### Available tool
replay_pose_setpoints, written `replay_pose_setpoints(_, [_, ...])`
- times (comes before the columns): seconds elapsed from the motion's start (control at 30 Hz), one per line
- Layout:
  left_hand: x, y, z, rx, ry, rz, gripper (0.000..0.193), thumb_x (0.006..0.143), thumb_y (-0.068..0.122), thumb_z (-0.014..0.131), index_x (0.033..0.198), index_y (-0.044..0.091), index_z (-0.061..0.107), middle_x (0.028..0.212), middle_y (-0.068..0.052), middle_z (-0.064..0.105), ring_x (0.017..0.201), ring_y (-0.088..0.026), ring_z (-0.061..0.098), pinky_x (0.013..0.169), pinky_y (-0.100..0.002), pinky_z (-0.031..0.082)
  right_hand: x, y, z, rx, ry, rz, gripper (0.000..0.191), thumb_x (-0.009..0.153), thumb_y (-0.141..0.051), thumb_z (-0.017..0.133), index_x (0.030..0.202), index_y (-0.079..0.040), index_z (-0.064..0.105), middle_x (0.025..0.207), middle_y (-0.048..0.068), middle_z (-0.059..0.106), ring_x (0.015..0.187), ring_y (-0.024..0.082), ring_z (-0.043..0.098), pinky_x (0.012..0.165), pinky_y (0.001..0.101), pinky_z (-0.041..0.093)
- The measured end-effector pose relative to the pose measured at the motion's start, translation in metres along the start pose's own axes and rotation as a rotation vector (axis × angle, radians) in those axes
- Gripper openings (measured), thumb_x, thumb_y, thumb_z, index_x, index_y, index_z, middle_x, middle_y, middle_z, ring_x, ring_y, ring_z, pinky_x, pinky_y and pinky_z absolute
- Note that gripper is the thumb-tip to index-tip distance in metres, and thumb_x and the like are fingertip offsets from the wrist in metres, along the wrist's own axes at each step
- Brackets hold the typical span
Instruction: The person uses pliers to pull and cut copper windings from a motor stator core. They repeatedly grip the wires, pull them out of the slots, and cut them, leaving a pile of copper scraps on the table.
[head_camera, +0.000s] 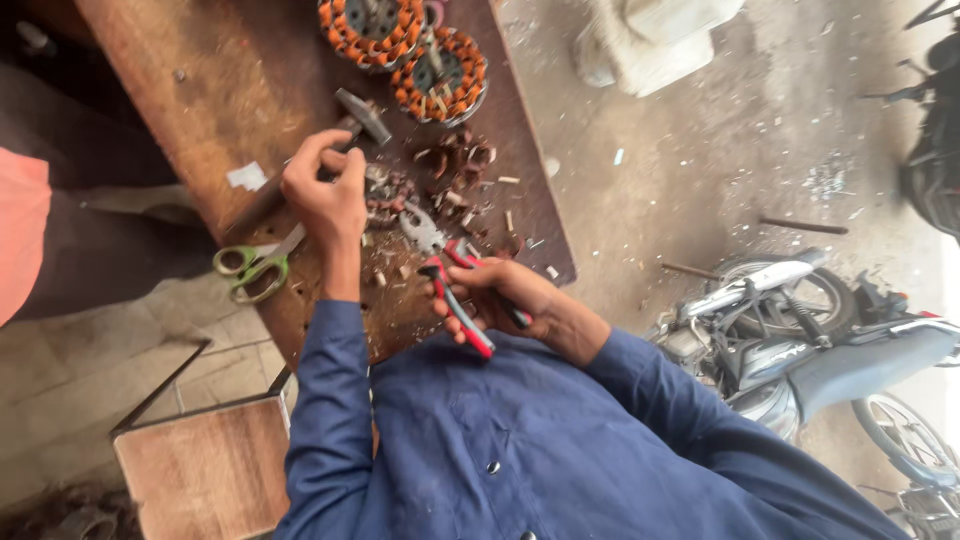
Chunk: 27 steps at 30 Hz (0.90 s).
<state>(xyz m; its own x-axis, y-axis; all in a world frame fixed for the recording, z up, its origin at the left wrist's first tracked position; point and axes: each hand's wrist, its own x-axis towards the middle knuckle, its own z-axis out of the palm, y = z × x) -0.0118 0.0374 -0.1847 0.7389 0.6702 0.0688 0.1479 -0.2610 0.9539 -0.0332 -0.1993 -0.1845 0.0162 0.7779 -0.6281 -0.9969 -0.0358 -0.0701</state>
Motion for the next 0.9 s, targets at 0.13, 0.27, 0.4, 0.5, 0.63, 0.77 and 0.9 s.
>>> replay_pose_setpoints(0.13, [-0.009,-0.007,0.001,0.002,0.004,-0.001,0.013,0.083,-0.002,0.074,0.096,0.000,0.073,0.065,0.001,0.056,0.065,-0.008,0.057,0.065,-0.025,0.047,-0.005,0.011,-0.001,0.285,-0.237,0.006,0.041,0.108,-0.024,0.049,0.136,0.006,0.051,0.112,0.020,0.063,0.095,0.031,0.067,0.088,0.0450,0.059])
replay_pose_setpoints(0.27, [-0.013,-0.008,0.003,-0.019,-0.002,-0.017,0.009,0.084,-0.002,0.075,0.092,-0.001,0.072,0.066,0.001,0.058,0.064,-0.008,0.057,0.061,-0.025,0.045,-0.007,0.021,-0.002,0.421,-0.326,-0.032,0.042,0.104,-0.017,0.052,0.138,0.006,0.047,0.117,0.020,0.059,0.100,0.029,0.063,0.092,0.0441,0.057])
replay_pose_setpoints(0.4, [-0.014,-0.003,0.003,-0.030,-0.025,0.007,0.007,0.085,-0.002,0.075,0.090,-0.001,0.071,0.065,0.001,0.057,0.064,-0.006,0.057,0.063,-0.025,0.046,-0.003,0.028,-0.003,0.473,-0.404,-0.060,0.044,0.099,-0.012,0.053,0.139,0.005,0.045,0.117,0.018,0.058,0.100,0.026,0.063,0.092,0.0412,0.057])
replay_pose_setpoints(0.5, [-0.015,0.000,0.003,-0.041,-0.017,-0.010,0.006,0.085,-0.001,0.074,0.089,-0.001,0.069,0.064,0.001,0.057,0.063,-0.005,0.057,0.062,-0.024,0.046,0.000,0.031,-0.008,0.658,-0.429,-0.037,0.047,0.099,-0.011,0.052,0.141,0.007,0.043,0.115,0.017,0.057,0.100,0.027,0.063,0.093,0.0418,0.059])
replay_pose_setpoints(0.63, [-0.016,0.001,0.005,-0.031,0.050,-0.047,0.007,0.085,0.000,0.075,0.084,0.000,0.068,0.063,0.002,0.058,0.061,-0.005,0.057,0.060,-0.023,0.045,0.000,0.034,-0.015,0.754,-0.482,-0.026,0.042,0.103,-0.012,0.051,0.140,0.006,0.042,0.113,0.018,0.058,0.099,0.028,0.064,0.094,0.0448,0.060])
replay_pose_setpoints(0.77, [-0.018,0.000,0.006,-0.024,0.085,0.003,0.006,0.084,-0.001,0.075,0.084,0.000,0.069,0.063,0.002,0.060,0.060,-0.006,0.057,0.061,-0.025,0.046,-0.006,0.022,-0.015,0.358,-0.340,-0.062,0.046,0.102,-0.010,0.048,0.147,-0.001,0.040,0.120,0.024,0.061,0.104,0.036,0.067,0.099,0.0508,0.057])
replay_pose_setpoints(0.9, [-0.022,0.003,0.007,0.034,0.066,0.065,0.008,0.083,0.000,0.076,0.083,0.001,0.068,0.064,-0.001,0.057,0.061,-0.009,0.056,0.059,-0.026,0.044,-0.010,0.007,-0.008,0.113,-0.090,-0.003,0.051,0.095,-0.009,0.043,0.144,0.002,0.041,0.131,0.033,0.060,0.114,0.045,0.066,0.102,0.0559,0.054])
